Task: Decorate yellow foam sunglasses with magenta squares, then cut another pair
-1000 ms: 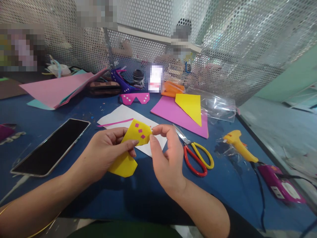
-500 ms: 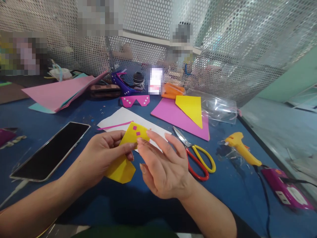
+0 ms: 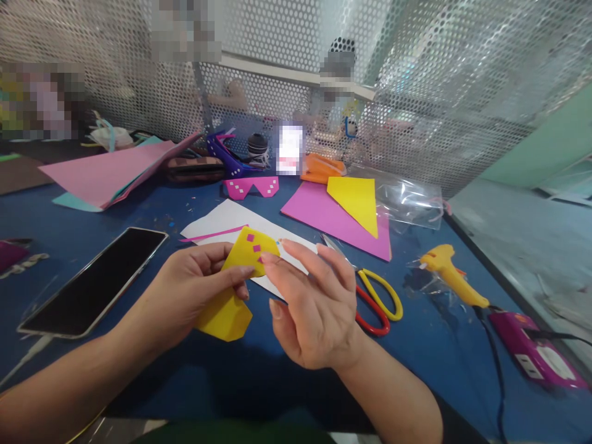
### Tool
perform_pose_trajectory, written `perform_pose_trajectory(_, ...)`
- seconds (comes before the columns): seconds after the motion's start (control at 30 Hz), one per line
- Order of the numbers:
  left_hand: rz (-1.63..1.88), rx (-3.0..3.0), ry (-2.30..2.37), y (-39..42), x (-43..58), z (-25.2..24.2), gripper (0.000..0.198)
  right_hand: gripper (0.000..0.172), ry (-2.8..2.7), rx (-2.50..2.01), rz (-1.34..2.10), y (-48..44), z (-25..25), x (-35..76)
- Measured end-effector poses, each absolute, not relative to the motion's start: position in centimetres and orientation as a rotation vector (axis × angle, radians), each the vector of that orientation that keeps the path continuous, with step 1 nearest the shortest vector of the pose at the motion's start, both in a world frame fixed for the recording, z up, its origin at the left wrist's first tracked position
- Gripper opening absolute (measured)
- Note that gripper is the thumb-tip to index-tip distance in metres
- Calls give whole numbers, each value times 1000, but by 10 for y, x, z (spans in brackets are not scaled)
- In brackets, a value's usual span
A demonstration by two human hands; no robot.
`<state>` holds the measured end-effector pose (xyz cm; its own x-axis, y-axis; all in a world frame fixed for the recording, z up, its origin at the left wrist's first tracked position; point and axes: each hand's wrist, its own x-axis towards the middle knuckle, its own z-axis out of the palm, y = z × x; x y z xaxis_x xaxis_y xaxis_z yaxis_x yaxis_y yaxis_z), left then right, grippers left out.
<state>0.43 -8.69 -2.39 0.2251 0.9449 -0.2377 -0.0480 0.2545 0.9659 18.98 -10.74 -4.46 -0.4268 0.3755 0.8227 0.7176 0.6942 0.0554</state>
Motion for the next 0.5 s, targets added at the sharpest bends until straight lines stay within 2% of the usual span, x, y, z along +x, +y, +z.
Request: perform_pose_trajectory(0.5,890,1064,1135,-89,3,-23,14,33,-2063,-806,-499,-108,-45,190)
